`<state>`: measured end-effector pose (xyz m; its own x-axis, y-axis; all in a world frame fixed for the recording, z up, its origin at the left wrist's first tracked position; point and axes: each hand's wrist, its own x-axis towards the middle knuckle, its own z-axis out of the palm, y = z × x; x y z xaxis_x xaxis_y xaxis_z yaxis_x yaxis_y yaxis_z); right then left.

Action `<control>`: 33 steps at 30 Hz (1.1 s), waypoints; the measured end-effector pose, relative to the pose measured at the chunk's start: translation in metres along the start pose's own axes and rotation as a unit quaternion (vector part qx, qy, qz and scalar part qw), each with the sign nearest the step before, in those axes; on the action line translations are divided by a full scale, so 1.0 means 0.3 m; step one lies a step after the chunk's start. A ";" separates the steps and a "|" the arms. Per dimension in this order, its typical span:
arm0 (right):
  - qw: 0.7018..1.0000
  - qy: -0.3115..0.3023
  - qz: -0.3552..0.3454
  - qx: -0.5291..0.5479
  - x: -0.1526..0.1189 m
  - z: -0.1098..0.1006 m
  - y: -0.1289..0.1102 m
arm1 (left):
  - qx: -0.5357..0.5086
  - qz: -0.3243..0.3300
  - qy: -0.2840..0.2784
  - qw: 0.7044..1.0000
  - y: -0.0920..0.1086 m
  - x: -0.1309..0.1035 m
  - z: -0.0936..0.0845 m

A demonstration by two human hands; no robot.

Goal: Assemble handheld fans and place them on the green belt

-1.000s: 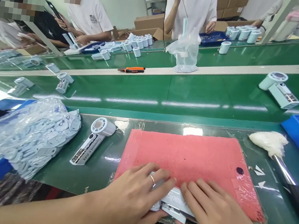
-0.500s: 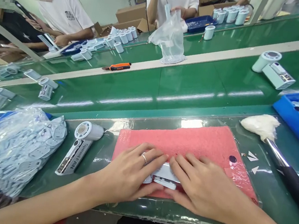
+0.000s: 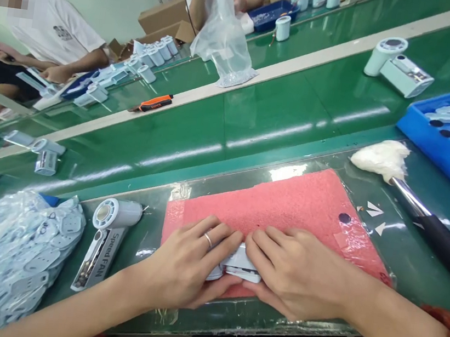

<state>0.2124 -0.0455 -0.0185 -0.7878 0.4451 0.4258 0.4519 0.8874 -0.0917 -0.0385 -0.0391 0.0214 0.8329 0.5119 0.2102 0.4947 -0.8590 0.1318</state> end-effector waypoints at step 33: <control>0.965 -0.255 0.053 -0.027 0.167 -0.159 0.103 | -0.261 -0.067 0.041 0.962 -0.136 0.093 -0.014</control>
<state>0.2070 -0.0015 0.0429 -0.8337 0.5459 -0.0830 0.5509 0.8326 -0.0570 -0.0365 0.0103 0.0261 0.7372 0.6355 0.2295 0.3875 -0.6759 0.6270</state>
